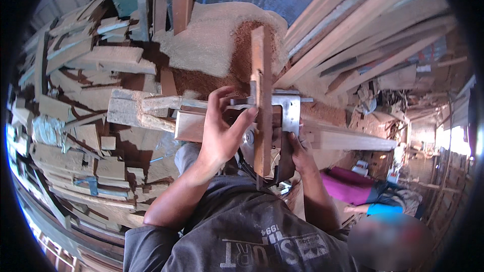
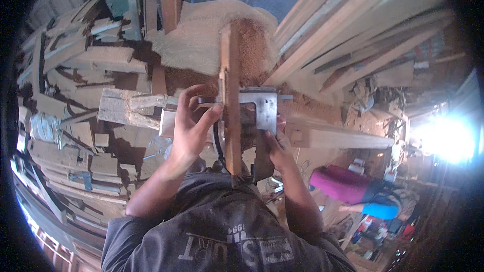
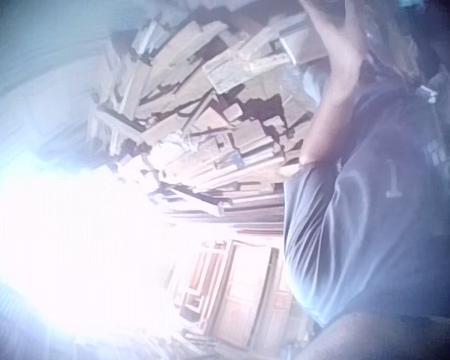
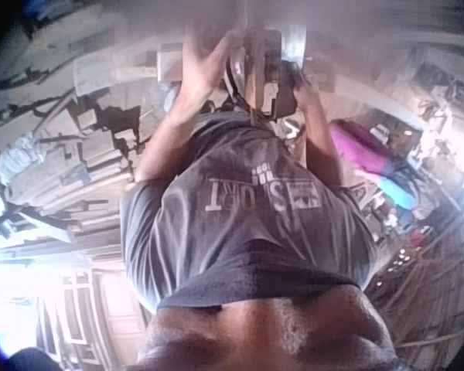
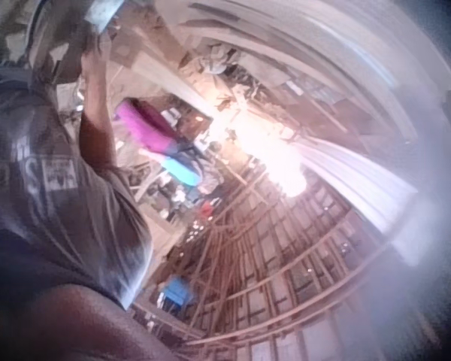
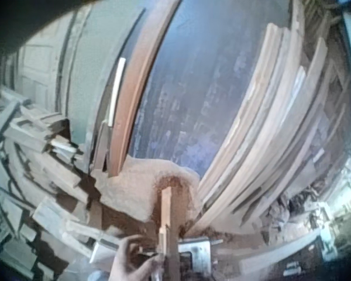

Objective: The person measures and marks a wooden plank with a metal ruler, then uses a circular saw to cut the plank. After cutting, the person stacks the cut piece with other planks and continues to measure and cut additional pieces.

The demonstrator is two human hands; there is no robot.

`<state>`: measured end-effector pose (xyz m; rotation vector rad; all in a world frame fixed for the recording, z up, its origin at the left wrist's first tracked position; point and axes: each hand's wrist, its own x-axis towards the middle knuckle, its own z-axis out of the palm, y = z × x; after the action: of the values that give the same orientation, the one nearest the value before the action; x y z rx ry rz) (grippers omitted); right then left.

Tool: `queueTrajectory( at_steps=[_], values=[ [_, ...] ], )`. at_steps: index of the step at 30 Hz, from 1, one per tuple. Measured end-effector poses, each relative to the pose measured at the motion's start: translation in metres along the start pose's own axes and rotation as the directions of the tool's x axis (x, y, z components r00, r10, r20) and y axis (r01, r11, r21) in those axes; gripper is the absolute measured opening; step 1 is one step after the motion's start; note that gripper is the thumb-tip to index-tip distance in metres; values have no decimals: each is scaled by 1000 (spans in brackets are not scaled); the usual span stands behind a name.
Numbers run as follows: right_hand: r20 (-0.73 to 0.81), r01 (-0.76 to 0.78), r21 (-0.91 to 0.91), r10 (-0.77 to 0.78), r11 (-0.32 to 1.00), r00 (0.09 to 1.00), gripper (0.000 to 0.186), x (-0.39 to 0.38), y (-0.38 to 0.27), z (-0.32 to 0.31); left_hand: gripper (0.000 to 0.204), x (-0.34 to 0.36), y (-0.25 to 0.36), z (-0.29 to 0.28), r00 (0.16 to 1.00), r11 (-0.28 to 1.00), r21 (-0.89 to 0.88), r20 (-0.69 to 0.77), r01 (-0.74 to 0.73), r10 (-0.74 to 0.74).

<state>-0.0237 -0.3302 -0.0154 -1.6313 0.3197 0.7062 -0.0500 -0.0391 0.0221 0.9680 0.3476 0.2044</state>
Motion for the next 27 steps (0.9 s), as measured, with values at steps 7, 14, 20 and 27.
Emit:
queueTrajectory(
  at_steps=[7,14,20,27],
  values=[
    [-82,202,-151,-216,968,973,49,-14,-24,59,43,-71,-24,-40,951,865,466,133,188,-278],
    [-101,404,-309,-452,861,886,51,-12,-8,83,38,-71,-19,-21,986,893,419,-81,167,-146],
    [-510,289,220,-142,932,848,51,10,67,-18,52,-49,-38,-36,966,898,431,-258,90,27],
    [-92,3,347,31,938,995,36,55,159,7,53,-34,-32,-44,959,861,487,-283,149,-6]
  ],
)
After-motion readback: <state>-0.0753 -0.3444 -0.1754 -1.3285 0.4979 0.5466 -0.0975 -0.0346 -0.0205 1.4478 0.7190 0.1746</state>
